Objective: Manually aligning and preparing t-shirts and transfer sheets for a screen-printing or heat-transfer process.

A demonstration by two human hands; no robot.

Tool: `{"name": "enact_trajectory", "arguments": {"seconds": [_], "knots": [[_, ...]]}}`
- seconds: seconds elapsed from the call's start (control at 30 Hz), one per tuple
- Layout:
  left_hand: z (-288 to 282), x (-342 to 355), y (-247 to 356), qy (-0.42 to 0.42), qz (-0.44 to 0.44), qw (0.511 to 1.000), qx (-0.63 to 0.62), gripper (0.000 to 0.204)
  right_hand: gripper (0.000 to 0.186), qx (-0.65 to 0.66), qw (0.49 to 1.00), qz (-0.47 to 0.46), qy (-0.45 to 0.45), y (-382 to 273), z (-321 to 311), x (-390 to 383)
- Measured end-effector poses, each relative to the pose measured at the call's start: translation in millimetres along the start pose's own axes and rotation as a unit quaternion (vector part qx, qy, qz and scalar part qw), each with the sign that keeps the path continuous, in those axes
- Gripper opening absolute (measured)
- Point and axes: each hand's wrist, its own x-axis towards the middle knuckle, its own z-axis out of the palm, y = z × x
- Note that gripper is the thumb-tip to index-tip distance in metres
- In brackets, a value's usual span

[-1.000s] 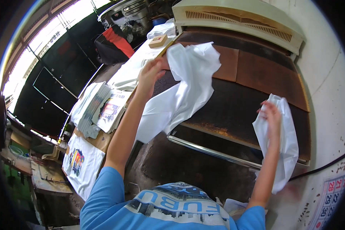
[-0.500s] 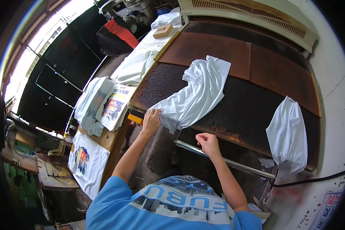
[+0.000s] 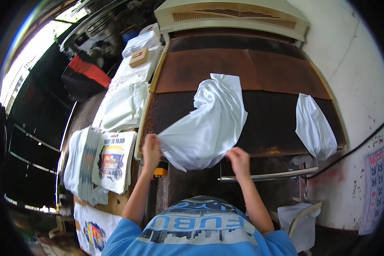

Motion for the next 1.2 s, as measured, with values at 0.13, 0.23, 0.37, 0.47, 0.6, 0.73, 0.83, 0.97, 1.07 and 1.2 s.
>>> {"name": "enact_trajectory", "arguments": {"seconds": [0.13,0.23,0.37,0.47,0.6,0.73,0.83,0.97,1.07,1.2], "knots": [[-45.6,48.1,10.4,0.026,0.009,0.982,-0.187,0.014,0.035,0.590,0.800,0.039,-0.102,-32.6,-21.0,-6.5],[-71.7,71.8,35.7,-0.012,-0.033,0.973,-0.230,0.015,0.038,0.517,0.848,0.106,-0.052,-46.4,-9.0,-5.8],[-120.1,119.9,80.1,0.056,0.063,0.950,-0.301,0.012,0.026,0.448,0.889,-0.044,0.083,-93.4,-49.0,16.0],[-153.7,153.9,116.2,0.069,0.139,0.907,-0.391,0.012,0.033,0.439,0.882,-0.164,0.049,-146.8,-86.9,37.3],[-186.0,194.1,162.3,0.105,0.217,0.879,-0.410,0.020,0.040,0.384,0.875,-0.290,0.050,-240.4,-107.8,56.9],[-209.5,229.2,192.6,0.066,0.204,0.874,-0.437,0.023,0.038,0.230,0.918,-0.315,0.080,-318.8,-87.8,62.5],[-206.1,274.0,202.4,0.034,0.187,0.876,-0.444,0.027,0.039,0.189,0.925,-0.328,-0.022,-360.0,-78.4,83.8],[-161.7,338.5,183.4,-0.195,0.056,0.869,-0.452,0.030,0.035,0.143,0.962,-0.230,-0.034,-370.6,-82.9,172.0],[-107.0,381.7,153.6,-0.250,-0.045,0.921,-0.294,0.043,0.031,0.055,0.984,-0.148,-0.083,-356.2,-90.9,262.2],[-54.1,438.5,152.8,-0.109,0.007,0.938,-0.329,0.055,0.030,0.139,0.957,-0.246,-0.066,-352.8,-93.6,348.1]]}}
